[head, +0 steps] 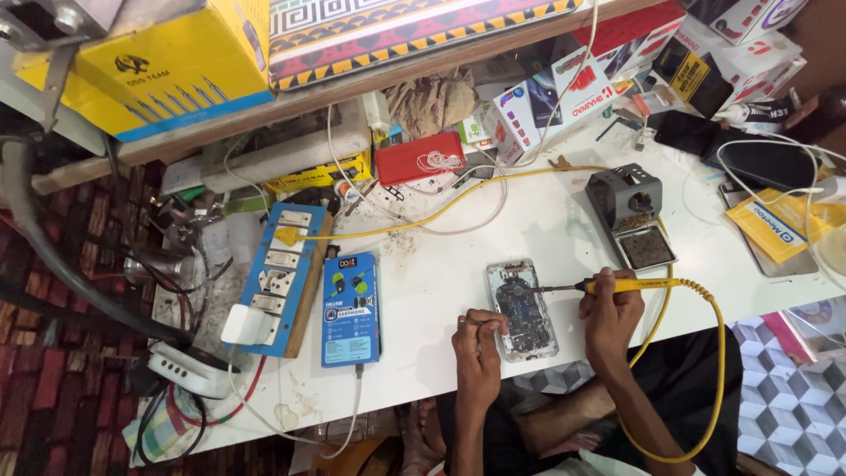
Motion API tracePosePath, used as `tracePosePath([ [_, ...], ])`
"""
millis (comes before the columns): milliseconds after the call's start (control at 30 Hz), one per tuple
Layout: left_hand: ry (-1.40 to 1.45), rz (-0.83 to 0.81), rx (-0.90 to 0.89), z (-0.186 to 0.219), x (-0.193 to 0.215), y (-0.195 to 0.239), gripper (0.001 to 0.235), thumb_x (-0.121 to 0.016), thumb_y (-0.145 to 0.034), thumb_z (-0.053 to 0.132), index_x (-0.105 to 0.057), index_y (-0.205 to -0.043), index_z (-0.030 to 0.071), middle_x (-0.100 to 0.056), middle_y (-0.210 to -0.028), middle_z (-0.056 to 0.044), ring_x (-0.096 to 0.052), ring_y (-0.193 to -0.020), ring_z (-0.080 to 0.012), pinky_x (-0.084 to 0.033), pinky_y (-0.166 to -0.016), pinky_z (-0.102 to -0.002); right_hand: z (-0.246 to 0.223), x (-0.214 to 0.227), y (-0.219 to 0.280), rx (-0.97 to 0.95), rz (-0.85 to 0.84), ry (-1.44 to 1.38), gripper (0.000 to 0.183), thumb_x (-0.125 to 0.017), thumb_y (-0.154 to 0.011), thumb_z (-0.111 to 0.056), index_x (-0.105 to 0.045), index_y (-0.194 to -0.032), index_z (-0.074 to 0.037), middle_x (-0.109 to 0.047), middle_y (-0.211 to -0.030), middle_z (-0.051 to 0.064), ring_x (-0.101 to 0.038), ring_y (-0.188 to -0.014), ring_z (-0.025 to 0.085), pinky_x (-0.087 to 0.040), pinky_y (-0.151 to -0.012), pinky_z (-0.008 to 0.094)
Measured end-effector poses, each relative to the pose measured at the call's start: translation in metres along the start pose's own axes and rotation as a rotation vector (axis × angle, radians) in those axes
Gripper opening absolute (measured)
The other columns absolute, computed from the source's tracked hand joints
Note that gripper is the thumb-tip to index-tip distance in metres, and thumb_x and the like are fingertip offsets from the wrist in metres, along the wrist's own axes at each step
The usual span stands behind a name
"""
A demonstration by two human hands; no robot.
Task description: The person uses a soldering iron and solder wire to work on a disassembled mobile phone circuit board. They repeatedly apply heat and solder to various points on the board while holding it steady with the other hand.
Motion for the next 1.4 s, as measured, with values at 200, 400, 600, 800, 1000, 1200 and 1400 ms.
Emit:
tracePosePath([
  [200, 0.001, 0.002, 0.077, -0.0005, -0.0001, -0.0014, 0.019, -0.042, -0.108, 0.006, -0.057, -0.098, -0.001, -0.063, -0.084, -0.011, -0.062, -0.080, -0.0173, -0.053, -0.080, -0.033, -0.0035, 0.0007, 0.0031, -0.020, 0.016, 0.031, 0.029, -0.051, -0.112, -0.023, -0.051, -0.090, -0.003, -0.046, -0.063, 0.003, -0.042, -0.048, 0.009, -0.037, -0.046, 0.027],
  [400, -0.001, 0.002, 0.064, 0.0035, 0.0006, -0.0007, 0.019, -0.042, -0.108, 0.006, -0.056, -0.097, -0.002, -0.065, -0.087, -0.011, -0.063, -0.083, -0.0181, -0.053, -0.083, -0.033, -0.0055, -0.0022, 0.0010, -0.025, -0.015, 0.020, 0.028, -0.052, -0.111, -0.023, -0.053, -0.092, -0.003, -0.049, -0.063, 0.003, -0.044, -0.049, 0.009, -0.040, -0.049, 0.027],
  [600, -0.022, -0.001, 0.087, -0.0013, 0.0001, -0.0008, 0.019, -0.042, -0.108, 0.007, -0.055, -0.096, -0.001, -0.064, -0.086, -0.011, -0.063, -0.082, -0.0187, -0.053, -0.083, -0.035, -0.0032, 0.0008, 0.0019, -0.035, 0.026, 0.009, 0.027, -0.053, -0.109, -0.023, -0.052, -0.092, -0.003, -0.049, -0.066, 0.002, -0.044, -0.049, 0.009, -0.039, -0.047, 0.027],
  [800, -0.027, -0.008, 0.078, -0.0015, 0.0000, -0.0009, 0.021, -0.041, -0.109, 0.009, -0.054, -0.096, 0.000, -0.064, -0.087, -0.011, -0.063, -0.083, -0.0187, -0.053, -0.084, -0.035, -0.0039, 0.0005, 0.0024, -0.007, -0.004, 0.031, 0.030, -0.052, -0.111, -0.024, -0.052, -0.091, -0.002, -0.049, -0.065, 0.002, -0.045, -0.050, 0.009, -0.041, -0.049, 0.027],
  [1000, -0.027, -0.007, 0.083, 0.0005, 0.0006, -0.0017, 0.018, -0.041, -0.106, 0.006, -0.054, -0.096, 0.000, -0.064, -0.088, -0.012, -0.063, -0.084, -0.0191, -0.053, -0.083, -0.035, -0.0003, 0.0023, 0.0030, -0.021, 0.034, 0.013, 0.029, -0.054, -0.111, -0.024, -0.053, -0.092, -0.002, -0.049, -0.067, 0.003, -0.044, -0.051, 0.010, -0.040, -0.048, 0.028],
  [1200, -0.085, -0.013, 0.073, 0.0014, 0.0012, -0.0013, 0.018, -0.043, -0.107, 0.003, -0.057, -0.097, -0.001, -0.064, -0.085, -0.012, -0.060, -0.082, -0.0201, -0.050, -0.084, -0.036, -0.0033, 0.0004, 0.0036, -0.008, -0.008, -0.005, 0.029, -0.052, -0.111, -0.025, -0.053, -0.093, -0.002, -0.051, -0.067, 0.003, -0.048, -0.053, 0.010, -0.043, -0.051, 0.027],
  [1400, -0.015, -0.011, 0.043, 0.0013, 0.0000, -0.0011, 0.019, -0.040, -0.107, 0.004, -0.057, -0.101, -0.002, -0.064, -0.090, -0.012, -0.062, -0.088, -0.0194, -0.052, -0.092, -0.034, -0.0053, -0.0014, 0.0034, 0.005, -0.029, -0.059, 0.030, -0.054, -0.112, -0.025, -0.052, -0.093, -0.002, -0.050, -0.070, 0.004, -0.048, -0.055, 0.010, -0.046, -0.054, 0.029],
])
Point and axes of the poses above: each hand's wrist, its own y-axis away from the middle knuckle, its own x-axis out of the back of the hand, z = x × y, the point moved 5 cm from there along -y, towards the middle knuckle
